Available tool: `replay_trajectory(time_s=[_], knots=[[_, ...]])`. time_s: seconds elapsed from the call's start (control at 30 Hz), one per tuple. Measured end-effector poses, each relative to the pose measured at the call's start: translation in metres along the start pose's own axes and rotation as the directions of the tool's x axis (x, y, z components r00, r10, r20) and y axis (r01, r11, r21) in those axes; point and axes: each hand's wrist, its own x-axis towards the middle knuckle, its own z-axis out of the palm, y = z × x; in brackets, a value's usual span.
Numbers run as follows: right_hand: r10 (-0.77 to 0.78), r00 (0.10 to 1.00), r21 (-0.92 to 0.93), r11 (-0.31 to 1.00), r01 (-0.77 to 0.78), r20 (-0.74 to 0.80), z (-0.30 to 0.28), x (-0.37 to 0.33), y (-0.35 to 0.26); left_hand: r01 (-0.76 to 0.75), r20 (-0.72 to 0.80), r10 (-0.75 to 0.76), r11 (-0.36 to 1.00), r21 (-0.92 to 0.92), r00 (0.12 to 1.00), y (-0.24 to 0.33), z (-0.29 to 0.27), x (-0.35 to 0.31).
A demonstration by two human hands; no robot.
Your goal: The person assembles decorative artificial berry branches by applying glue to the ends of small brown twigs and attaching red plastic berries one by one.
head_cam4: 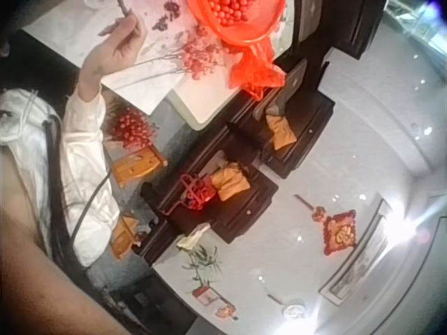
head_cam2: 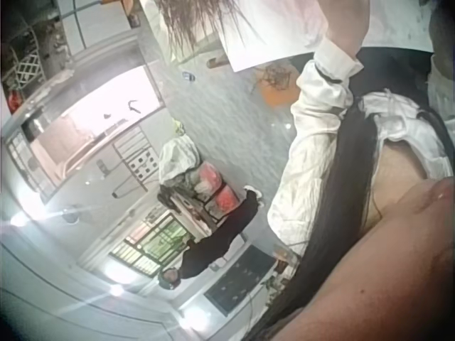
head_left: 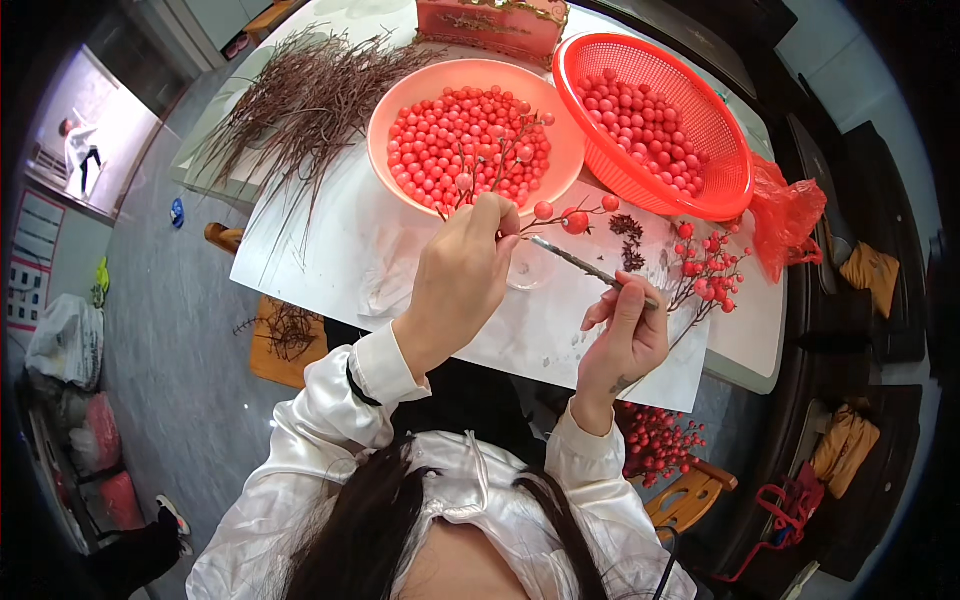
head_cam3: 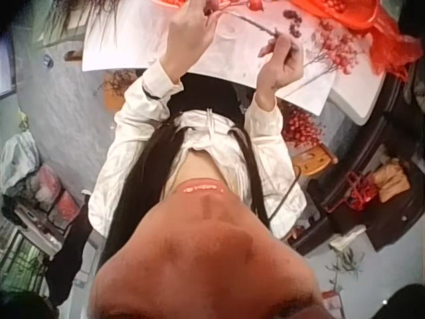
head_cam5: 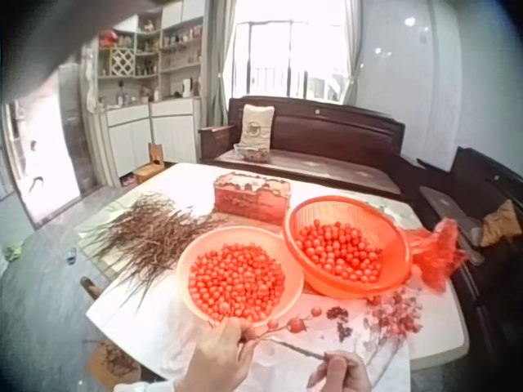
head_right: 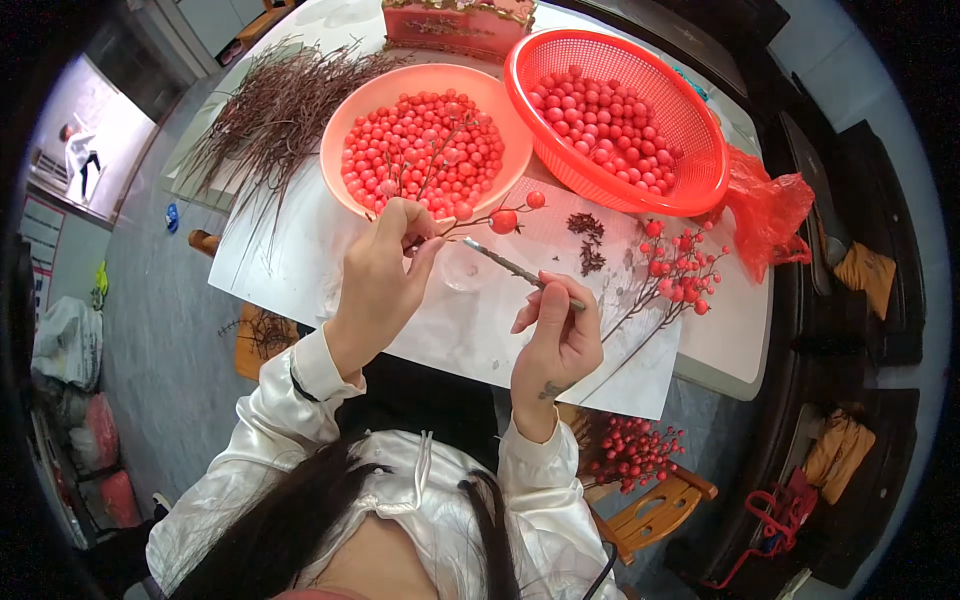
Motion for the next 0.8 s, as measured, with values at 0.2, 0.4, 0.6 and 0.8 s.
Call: replay_trajectory(time_s=[0.2,0.4,0.6,0.8], knots=[[-0.004,1.000,0.037,0.999,0.003,0.027,0.0000,-0.0004,-0.0019,0.011,0.024,-0.011,1.000,0.003,1.000,0.0019,-0.0017,0.0003],[-0.019,1.000,0.043,0.999,0.019,0.019,-0.0046,-0.0038,-0.0077,0.004,0.019,-0.004,1.000,0.021,1.000,0.0015,-0.0006,0.0005],[-0.010,0.999,0.026,1.000,0.009,0.046,-0.0033,-0.0030,-0.0055,0.003,0.016,-0.003,1.000,0.011,1.000,0.0011,-0.0006,-0.0009],[-0.019,1.000,0.012,1.000,0.019,0.024,-0.0060,-0.0032,-0.0046,-0.005,0.020,0.004,1.000,0.027,1.000,0.0012,-0.0001,-0.0010]])
